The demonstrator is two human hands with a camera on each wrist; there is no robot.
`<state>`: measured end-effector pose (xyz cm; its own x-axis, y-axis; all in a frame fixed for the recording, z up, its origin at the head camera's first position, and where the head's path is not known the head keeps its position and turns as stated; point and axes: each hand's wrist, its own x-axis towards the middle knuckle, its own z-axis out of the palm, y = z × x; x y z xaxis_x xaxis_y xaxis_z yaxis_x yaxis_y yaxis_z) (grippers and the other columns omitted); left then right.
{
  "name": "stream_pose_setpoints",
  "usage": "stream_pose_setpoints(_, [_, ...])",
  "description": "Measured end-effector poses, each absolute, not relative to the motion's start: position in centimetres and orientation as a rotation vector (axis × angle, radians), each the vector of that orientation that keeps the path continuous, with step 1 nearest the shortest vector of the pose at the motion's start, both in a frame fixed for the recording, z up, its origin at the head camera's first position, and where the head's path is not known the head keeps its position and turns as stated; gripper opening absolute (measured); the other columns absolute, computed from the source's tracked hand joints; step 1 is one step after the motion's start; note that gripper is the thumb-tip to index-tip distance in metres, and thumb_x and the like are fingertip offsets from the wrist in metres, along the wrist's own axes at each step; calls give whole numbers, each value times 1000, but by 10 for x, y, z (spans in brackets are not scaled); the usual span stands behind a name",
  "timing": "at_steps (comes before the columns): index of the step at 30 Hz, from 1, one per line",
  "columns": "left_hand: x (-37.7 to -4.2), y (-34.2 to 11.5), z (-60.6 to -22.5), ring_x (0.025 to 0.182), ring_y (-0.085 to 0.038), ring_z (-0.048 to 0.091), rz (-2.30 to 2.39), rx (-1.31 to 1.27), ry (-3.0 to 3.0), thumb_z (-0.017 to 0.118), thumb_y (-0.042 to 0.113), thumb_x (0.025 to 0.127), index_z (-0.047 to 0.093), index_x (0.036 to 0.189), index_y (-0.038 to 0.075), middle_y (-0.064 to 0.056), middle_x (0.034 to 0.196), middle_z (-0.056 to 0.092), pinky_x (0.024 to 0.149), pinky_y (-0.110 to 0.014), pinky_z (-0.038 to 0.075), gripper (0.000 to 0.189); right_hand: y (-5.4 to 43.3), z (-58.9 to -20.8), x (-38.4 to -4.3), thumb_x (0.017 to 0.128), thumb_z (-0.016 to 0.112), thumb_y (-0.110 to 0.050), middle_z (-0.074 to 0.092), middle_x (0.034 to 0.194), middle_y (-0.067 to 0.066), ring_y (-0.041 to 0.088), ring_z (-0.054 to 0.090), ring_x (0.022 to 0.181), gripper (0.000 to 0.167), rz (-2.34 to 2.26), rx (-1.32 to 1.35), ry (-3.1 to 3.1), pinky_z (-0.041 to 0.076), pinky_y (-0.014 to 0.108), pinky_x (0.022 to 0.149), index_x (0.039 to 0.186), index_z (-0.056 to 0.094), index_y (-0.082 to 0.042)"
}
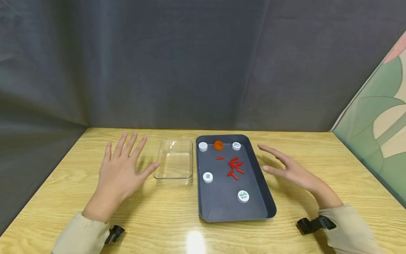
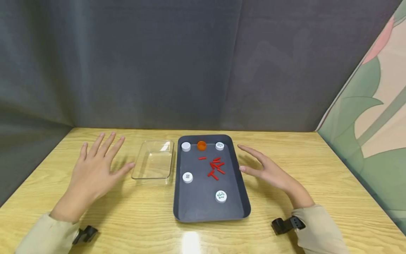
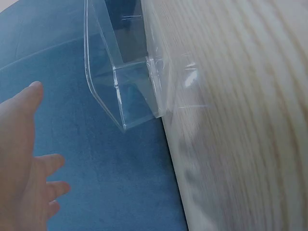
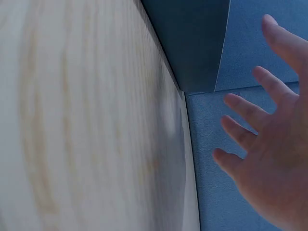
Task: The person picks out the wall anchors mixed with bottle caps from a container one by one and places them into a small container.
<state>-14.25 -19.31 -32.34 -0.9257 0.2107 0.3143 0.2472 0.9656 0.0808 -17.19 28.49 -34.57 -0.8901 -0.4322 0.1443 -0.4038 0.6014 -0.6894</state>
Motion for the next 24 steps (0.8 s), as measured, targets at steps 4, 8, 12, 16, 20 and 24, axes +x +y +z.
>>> stream_pose_setpoints(4, [-142,-192,-323,150,-36,8,-169,-357,-2803,41,72,93,23,159,20,-14,163,19,115,-61,-1,85,284,-348,-171,96,67,-20,36,156,11,40,26,143,65,-1223,-759,2695,22,67,108,153,37,-17])
stream_pose_setpoints(8, [-141,-189,-320,150,-35,9,-186,-409,-2778,43,69,95,25,158,19,-13,162,21,115,-61,3,83,285,-350,-171,95,68,-18,37,155,12,44,28,142,65,-1264,-769,2614,20,67,109,152,38,-12])
stream_pose_setpoints(12, [-140,-182,-319,149,-34,12,-218,-494,-2758,45,66,95,29,157,18,-11,162,23,115,-60,8,80,285,-351,-174,94,70,-20,35,156,10,43,28,143,68,-1292,-725,2519,20,67,109,153,37,-15])
stream_pose_setpoints(16, [-142,-171,-319,149,-33,15,-242,-583,-2741,49,65,94,33,156,19,-9,161,26,115,-60,13,78,283,-354,-176,91,72,-21,37,155,13,42,33,141,72,-1270,-722,2471,23,65,109,153,37,-13])
stream_pose_setpoints(20, [-148,-158,-318,149,-31,17,-267,-690,-2719,53,61,95,32,156,22,-5,162,25,115,-58,15,75,283,-358,-175,90,74,-20,39,152,18,40,40,136,74,-1236,-746,2474,28,62,108,152,36,-7])
stream_pose_setpoints(24, [-157,-141,-316,148,-29,21,-308,-839,-2672,56,57,95,35,155,24,-1,161,28,116,-54,18,72,284,-360,-173,90,74,-22,40,152,17,39,41,135,74,-1229,-725,2486,28,60,109,152,37,-8])
